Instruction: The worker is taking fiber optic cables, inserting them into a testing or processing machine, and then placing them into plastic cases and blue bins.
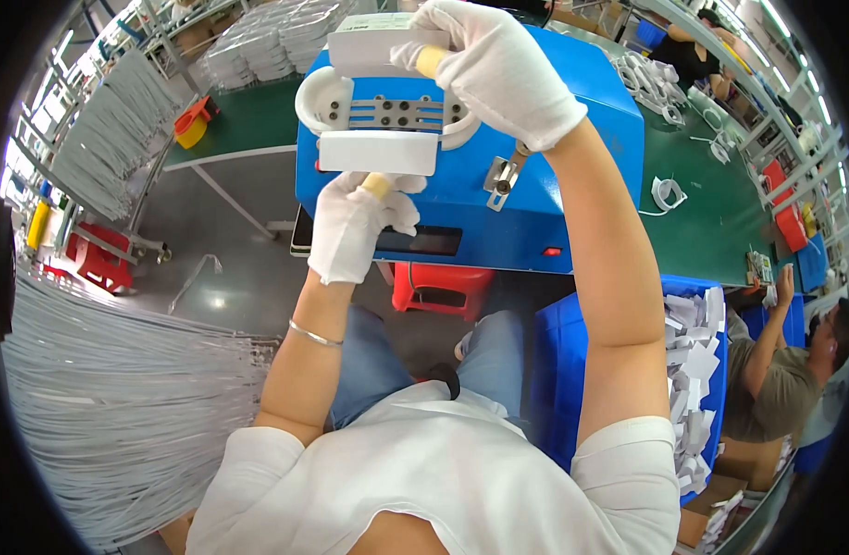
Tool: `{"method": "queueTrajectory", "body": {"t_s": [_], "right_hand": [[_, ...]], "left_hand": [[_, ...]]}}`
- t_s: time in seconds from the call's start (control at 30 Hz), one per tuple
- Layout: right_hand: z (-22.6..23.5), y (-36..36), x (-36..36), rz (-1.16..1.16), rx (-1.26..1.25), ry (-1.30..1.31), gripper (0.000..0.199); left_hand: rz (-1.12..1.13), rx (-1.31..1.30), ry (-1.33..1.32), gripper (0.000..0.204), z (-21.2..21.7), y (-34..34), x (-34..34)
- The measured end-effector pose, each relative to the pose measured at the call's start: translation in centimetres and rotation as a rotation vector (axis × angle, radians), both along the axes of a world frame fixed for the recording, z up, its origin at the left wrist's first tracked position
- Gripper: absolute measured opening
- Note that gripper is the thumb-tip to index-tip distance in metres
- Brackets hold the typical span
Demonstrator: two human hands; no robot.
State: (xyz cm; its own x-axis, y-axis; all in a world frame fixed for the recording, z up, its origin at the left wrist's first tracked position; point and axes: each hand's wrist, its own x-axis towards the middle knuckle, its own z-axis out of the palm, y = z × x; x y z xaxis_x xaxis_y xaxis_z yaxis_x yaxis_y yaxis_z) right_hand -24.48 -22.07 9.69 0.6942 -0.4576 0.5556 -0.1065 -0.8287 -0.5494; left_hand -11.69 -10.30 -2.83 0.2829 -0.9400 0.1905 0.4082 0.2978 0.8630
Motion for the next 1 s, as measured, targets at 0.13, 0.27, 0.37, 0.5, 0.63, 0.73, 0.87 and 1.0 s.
{"method": "queueTrajectory", "body": {"t_s": [0.13, 0.27, 0.37, 0.5, 0.63, 0.73, 0.87, 1.0], "right_hand": [[-0.7, 2.6, 2.5, -0.105, -0.21, -0.063, 0.019], [-2.4, 7.1, -0.8, -0.135, -0.813, 0.004, 0.048], [-3.8, 8.8, 1.0, -0.119, -0.944, 0.128, 0.046], [-4.6, 7.9, 0.7, 0.03, -0.682, -0.085, 0.042], [-5.4, 6.8, 0.3, -0.035, -0.444, -0.174, 0.037], [-5.1, 7.2, 0.5, -0.061, -0.415, -0.213, 0.032], [-4.5, 7.5, 1.4, -0.052, -0.52, -0.14, 0.025], [-3.5, 8.4, 0.6, -0.103, -0.436, -0.051, 0.025]], "left_hand": [[0.013, 0.017, -0.043, 0.019, -0.4, 1.0, 1.7], [-0.168, 0.078, -0.154, 0.016, 0.6, 1.8, 0.6], [0.345, 0.043, -0.691, 0.015, 0.5, 7.5, 5.6], [1.701, 0.017, -1.154, 0.022, 1.4, 15.2, 16.2], [2.361, 0.385, -1.097, 0.033, 5.0, 20.9, 23.1], [2.305, 0.749, -1.01, 0.031, 5.3, 24.9, 28.4], [2.118, 0.825, -1.124, 0.029, 4.2, 26.9, 29.0], [1.917, 1.182, -1.018, 0.026, 8.7, 27.7, 24.9]]}}
